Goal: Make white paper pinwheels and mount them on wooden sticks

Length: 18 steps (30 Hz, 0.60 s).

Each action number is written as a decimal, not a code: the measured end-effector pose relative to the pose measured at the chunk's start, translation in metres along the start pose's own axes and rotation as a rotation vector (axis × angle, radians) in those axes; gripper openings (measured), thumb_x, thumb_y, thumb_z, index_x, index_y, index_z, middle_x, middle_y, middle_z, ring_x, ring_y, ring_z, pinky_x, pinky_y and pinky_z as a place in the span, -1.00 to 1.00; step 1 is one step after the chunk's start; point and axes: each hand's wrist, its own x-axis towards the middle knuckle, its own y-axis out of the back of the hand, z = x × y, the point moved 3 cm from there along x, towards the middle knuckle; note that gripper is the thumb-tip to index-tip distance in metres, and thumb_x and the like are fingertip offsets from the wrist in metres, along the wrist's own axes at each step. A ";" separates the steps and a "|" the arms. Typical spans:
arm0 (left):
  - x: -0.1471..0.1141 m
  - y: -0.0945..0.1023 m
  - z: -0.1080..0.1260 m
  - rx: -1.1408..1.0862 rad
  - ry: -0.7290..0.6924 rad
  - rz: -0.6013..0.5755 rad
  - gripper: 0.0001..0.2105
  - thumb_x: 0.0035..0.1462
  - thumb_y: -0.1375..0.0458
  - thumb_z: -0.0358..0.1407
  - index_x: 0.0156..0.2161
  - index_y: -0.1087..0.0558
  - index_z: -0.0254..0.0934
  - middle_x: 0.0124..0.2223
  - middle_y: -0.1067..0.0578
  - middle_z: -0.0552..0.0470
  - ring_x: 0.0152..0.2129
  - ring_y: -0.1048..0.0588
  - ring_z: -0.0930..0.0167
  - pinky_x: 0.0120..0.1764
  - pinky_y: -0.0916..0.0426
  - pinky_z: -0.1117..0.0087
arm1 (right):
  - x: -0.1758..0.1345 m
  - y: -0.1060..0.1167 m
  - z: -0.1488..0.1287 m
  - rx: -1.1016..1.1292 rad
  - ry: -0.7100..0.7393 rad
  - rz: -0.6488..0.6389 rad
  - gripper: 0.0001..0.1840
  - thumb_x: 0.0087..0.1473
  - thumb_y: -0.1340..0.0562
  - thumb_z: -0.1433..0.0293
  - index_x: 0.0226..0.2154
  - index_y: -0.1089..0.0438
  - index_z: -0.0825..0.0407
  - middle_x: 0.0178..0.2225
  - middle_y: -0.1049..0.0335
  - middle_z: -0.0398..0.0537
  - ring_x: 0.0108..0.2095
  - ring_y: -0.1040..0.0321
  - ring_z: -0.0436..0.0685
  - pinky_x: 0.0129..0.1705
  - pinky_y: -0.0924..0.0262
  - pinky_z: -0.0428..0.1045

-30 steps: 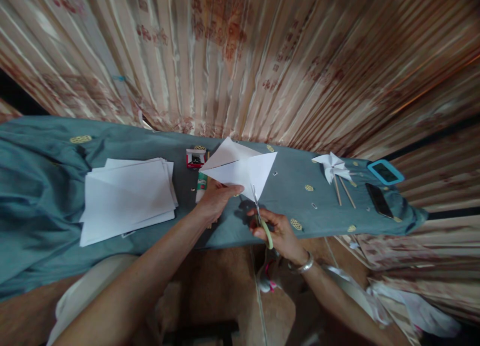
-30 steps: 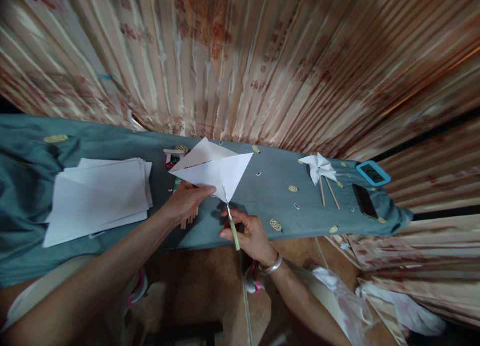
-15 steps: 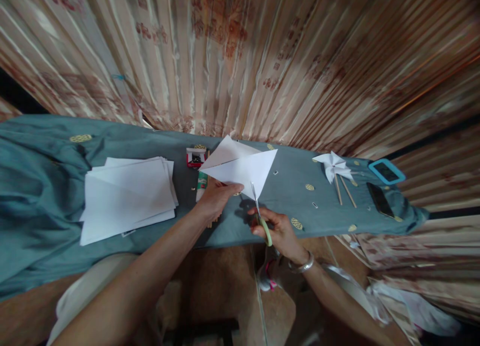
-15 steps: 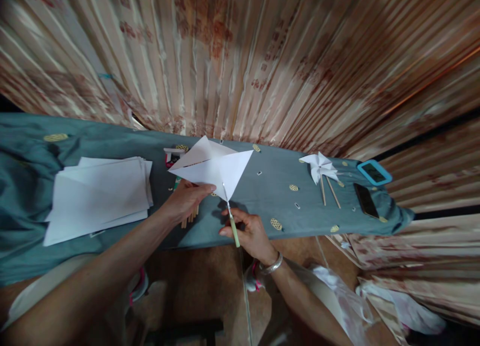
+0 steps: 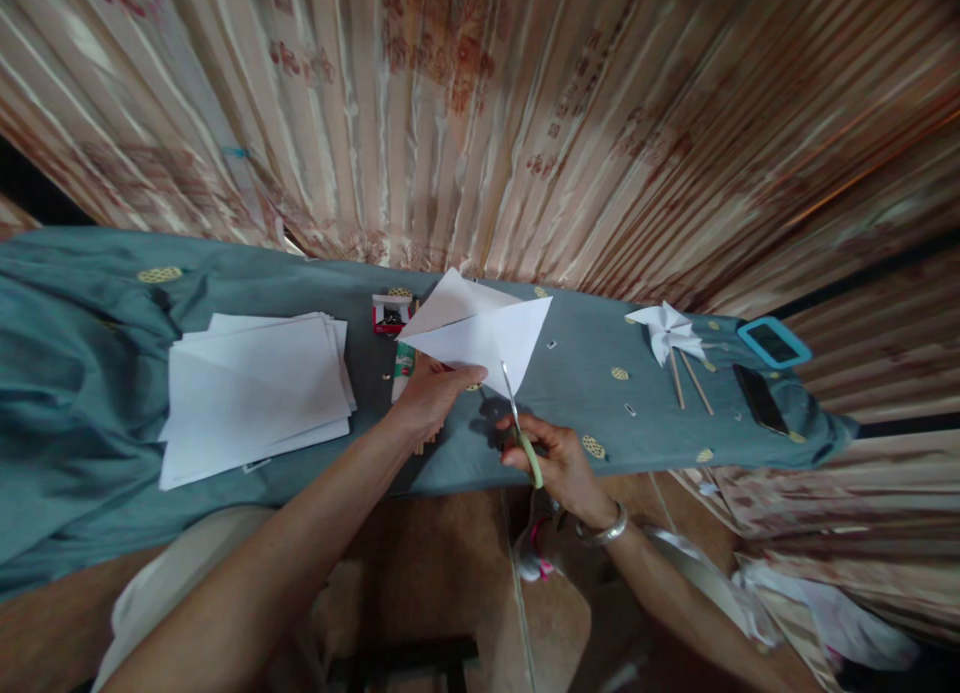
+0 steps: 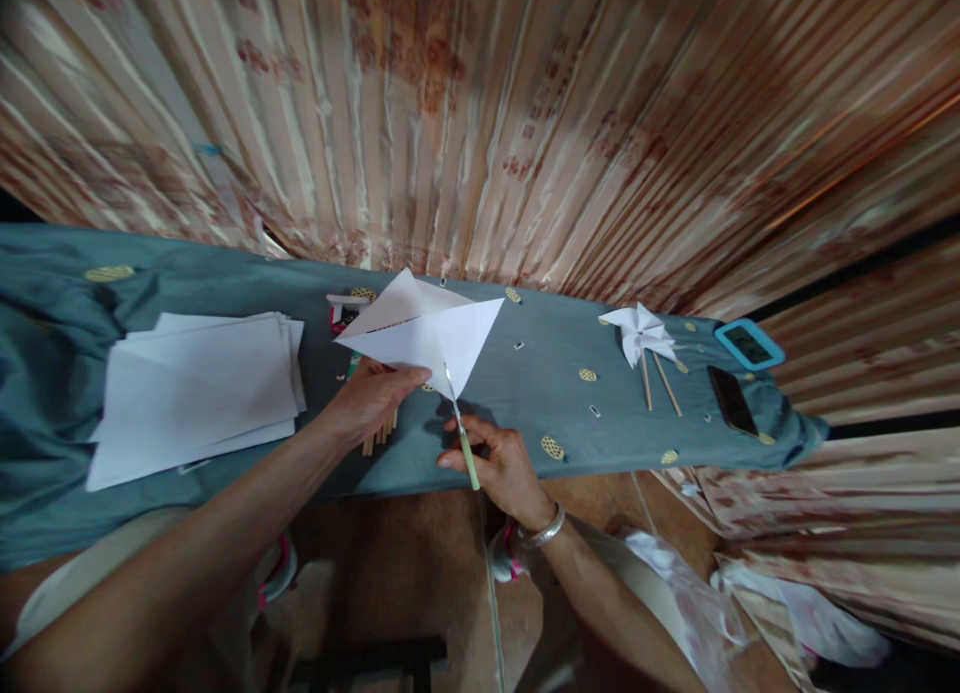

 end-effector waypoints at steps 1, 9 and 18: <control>0.000 0.000 0.000 0.004 0.000 0.000 -0.75 -0.36 -0.36 -0.41 -0.42 -0.51 -0.33 -0.38 -0.56 0.06 -0.42 -0.47 0.43 -0.23 -0.34 0.36 | 0.000 0.000 0.000 -0.001 0.000 0.001 -0.49 -0.06 -0.33 -0.03 -0.22 -0.47 0.03 -0.54 -0.41 -0.17 -0.52 -0.32 0.02 -0.41 -0.22 -0.08; -0.001 0.000 -0.008 0.007 0.042 -0.001 -0.71 -0.41 -0.40 -0.38 -0.43 -0.53 -0.30 -0.44 -0.56 0.07 -0.45 -0.47 0.40 -0.23 -0.33 0.34 | 0.000 0.001 -0.001 -0.016 0.042 0.006 -0.47 -0.06 -0.31 -0.05 -0.20 -0.46 0.02 -0.51 -0.45 -0.16 -0.51 -0.35 0.02 -0.38 -0.25 -0.08; -0.003 0.000 -0.010 0.003 0.051 -0.009 -0.69 -0.41 -0.43 -0.35 -0.41 -0.55 -0.27 -0.43 -0.58 0.07 -0.43 -0.49 0.39 -0.21 -0.33 0.35 | 0.000 0.001 -0.002 0.004 0.031 0.017 -0.47 -0.07 -0.32 -0.05 -0.21 -0.46 0.01 -0.51 -0.43 -0.17 -0.51 -0.33 0.02 -0.38 -0.24 -0.08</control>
